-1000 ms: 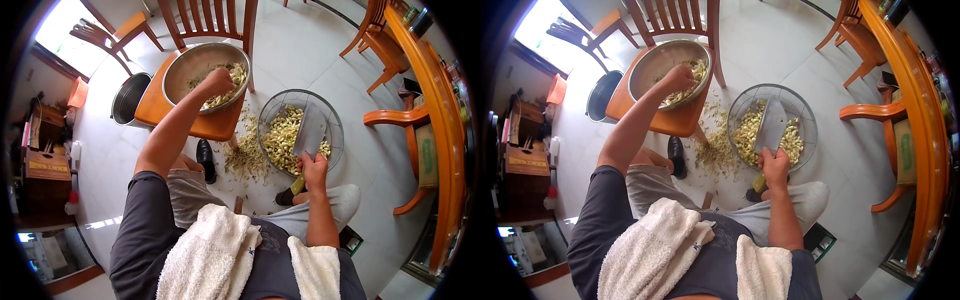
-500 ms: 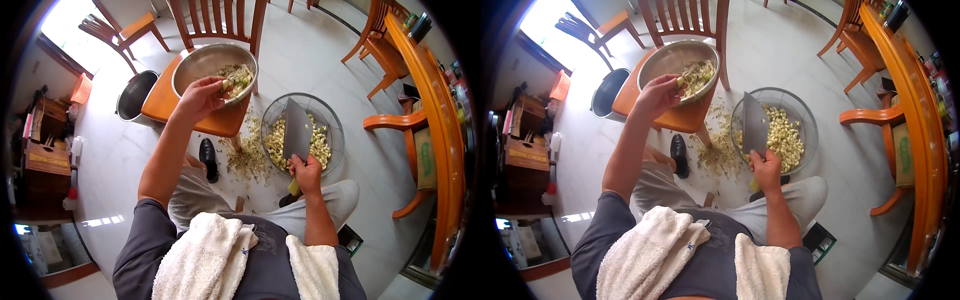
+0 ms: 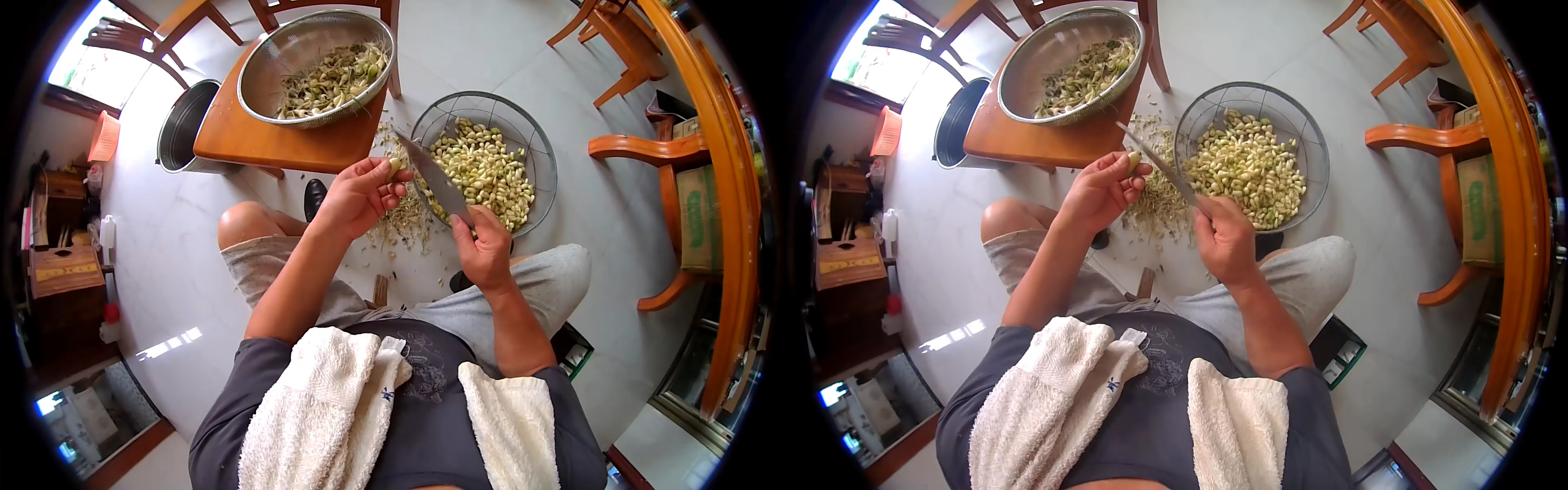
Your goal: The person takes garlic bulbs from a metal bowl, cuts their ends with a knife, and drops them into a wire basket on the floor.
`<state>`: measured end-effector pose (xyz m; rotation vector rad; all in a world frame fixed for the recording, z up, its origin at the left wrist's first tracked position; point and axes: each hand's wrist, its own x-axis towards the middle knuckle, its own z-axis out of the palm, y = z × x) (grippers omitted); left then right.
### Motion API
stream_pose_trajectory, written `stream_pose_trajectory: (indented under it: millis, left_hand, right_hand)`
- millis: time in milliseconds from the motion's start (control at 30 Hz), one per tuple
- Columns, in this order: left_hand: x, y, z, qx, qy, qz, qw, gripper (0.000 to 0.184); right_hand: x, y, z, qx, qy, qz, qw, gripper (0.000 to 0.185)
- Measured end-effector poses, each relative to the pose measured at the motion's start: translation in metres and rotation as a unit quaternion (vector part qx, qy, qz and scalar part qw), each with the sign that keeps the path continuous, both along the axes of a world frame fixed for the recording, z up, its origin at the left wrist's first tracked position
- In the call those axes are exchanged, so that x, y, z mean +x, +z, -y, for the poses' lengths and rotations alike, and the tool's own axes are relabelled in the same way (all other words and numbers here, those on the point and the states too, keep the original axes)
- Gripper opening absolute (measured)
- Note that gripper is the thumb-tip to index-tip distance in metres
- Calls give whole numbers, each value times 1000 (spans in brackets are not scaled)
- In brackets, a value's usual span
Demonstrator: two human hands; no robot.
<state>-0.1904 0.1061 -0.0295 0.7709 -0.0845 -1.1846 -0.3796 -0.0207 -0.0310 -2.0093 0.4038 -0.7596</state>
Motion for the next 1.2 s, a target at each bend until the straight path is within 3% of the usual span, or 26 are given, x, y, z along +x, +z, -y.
stream_pose_trajectory:
  millis: [200,267,467,700,900,967,1000,1200]
  left_hand:
    - [-15,-16,1,20,28,-58,998,12]
    - [-16,-22,0,-3,14,-59,998,12]
    - [-18,-25,-6,59,37,66,995,9]
    - [-17,-35,-16,89,32,133,987,10]
    - [-15,-32,-29,114,-4,162,980,13]
    - [-18,-17,-35,141,-6,123,982,15]
    - [-18,-14,-39,132,-6,116,984,15]
    - [-11,-16,-47,18,9,45,999,22]
  right_hand:
    - [6,-11,-2,-83,10,-14,996,32]
    - [7,-11,-2,-107,2,-35,994,28]
    - [8,-13,-3,-168,7,-60,984,34]
    - [12,-16,-7,-191,14,-54,980,30]
    - [7,-28,-11,-164,32,-60,984,26]
    - [0,-45,-7,-147,37,-167,974,21]
    - [-2,-50,-6,-138,39,-219,965,19]
    - [0,-52,-3,-6,8,-200,980,13]
